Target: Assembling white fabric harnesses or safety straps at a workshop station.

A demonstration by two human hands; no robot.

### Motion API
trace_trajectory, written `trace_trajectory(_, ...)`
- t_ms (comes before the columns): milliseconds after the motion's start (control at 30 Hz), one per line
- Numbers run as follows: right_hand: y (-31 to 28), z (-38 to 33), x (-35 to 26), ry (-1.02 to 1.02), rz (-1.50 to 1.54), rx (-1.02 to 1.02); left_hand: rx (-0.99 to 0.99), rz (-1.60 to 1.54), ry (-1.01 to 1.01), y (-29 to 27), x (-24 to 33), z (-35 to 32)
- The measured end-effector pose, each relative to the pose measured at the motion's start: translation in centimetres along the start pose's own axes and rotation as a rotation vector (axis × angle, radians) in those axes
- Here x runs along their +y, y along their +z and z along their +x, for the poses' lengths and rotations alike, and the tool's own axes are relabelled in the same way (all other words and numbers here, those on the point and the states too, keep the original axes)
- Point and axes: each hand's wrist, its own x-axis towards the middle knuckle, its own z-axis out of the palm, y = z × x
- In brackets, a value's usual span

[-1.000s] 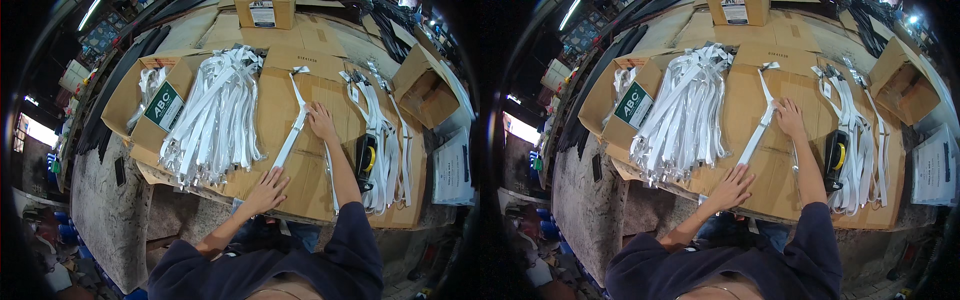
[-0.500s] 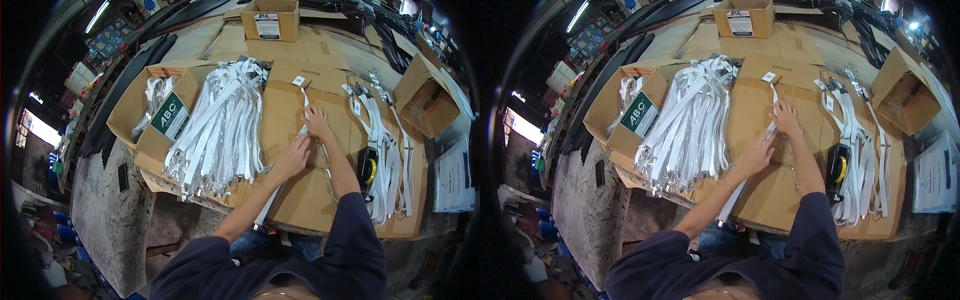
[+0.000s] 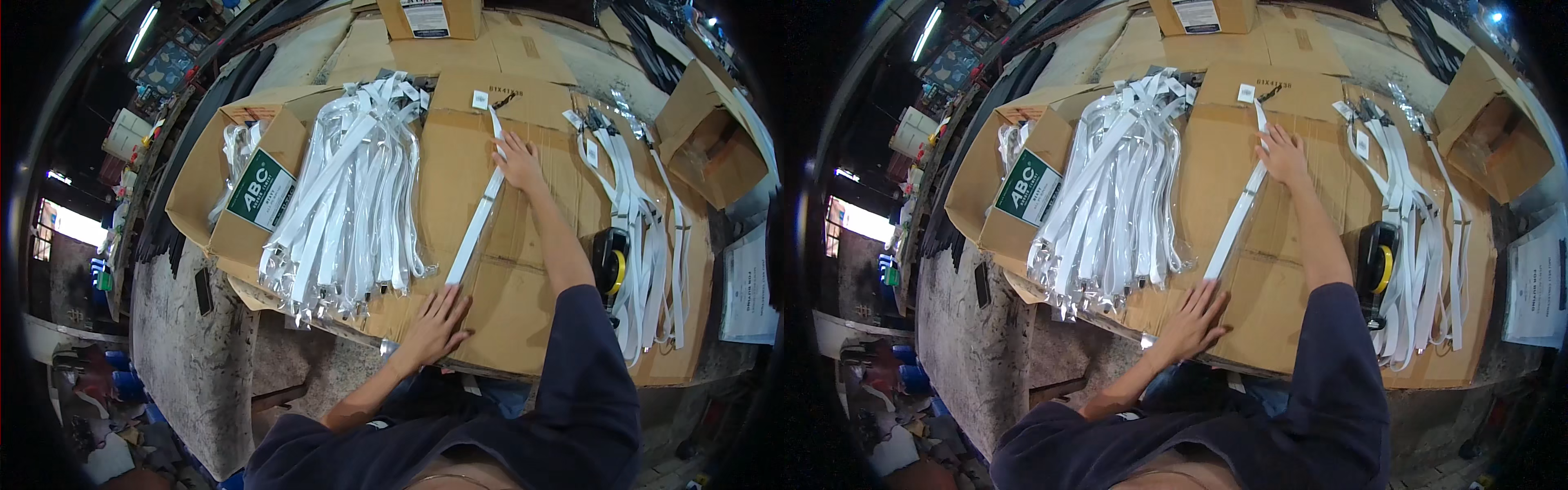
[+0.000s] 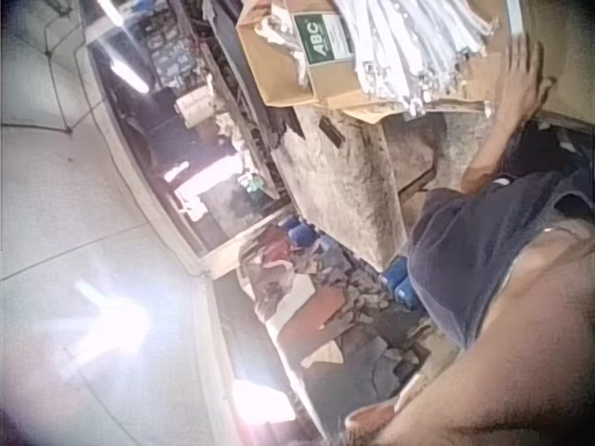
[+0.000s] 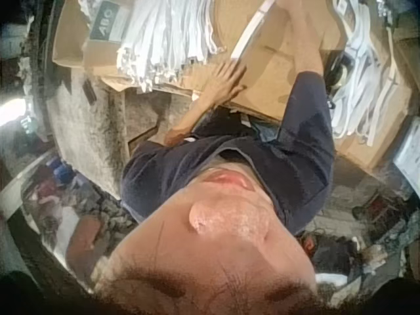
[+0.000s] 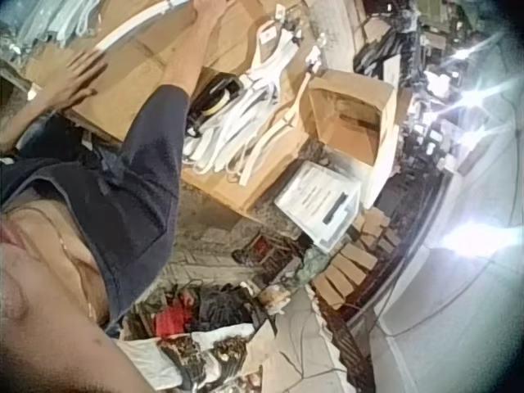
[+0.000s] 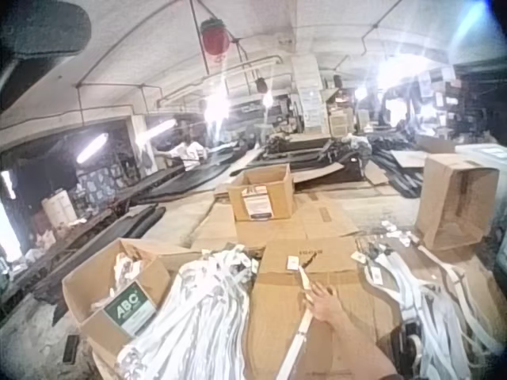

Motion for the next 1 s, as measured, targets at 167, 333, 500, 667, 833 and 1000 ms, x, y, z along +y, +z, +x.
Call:
trace_trajectory(167,0.2,1.7,0.4,0.068,0.0,-0.006,-0.107,0.009,-0.033,0.3,1.0,-7.7)
trace_trajectory(333,-0.8,3.6,2.2,0.133,0.055,-0.093,0.115,-0.341,-0.139,0.6,0.9,-9.5)
trace_trajectory(500,-3.4,-0.6,-5.3,0.114,0.236,0.277,0.372,-0.393,-0.733,1.0,2.1,-10.4)
trace_trajectory(667,-4.0,-10.9,-12.1,-0.06,0.255,0.164,0.29,-1.046,-0.813,2.5,0.1,-13.2)
trace_trajectory(833,-3.6,-13.8,-11.9,0.082,0.498,0.294,0.15,-0.997,-0.68,1.3,-0.1,-14.0)
trace_trajectory(1000,-6.8,-20.2,-15.7,0.635,0.837,-0.144,0.302,-0.893,-0.442,0.2,1.3,-13.1)
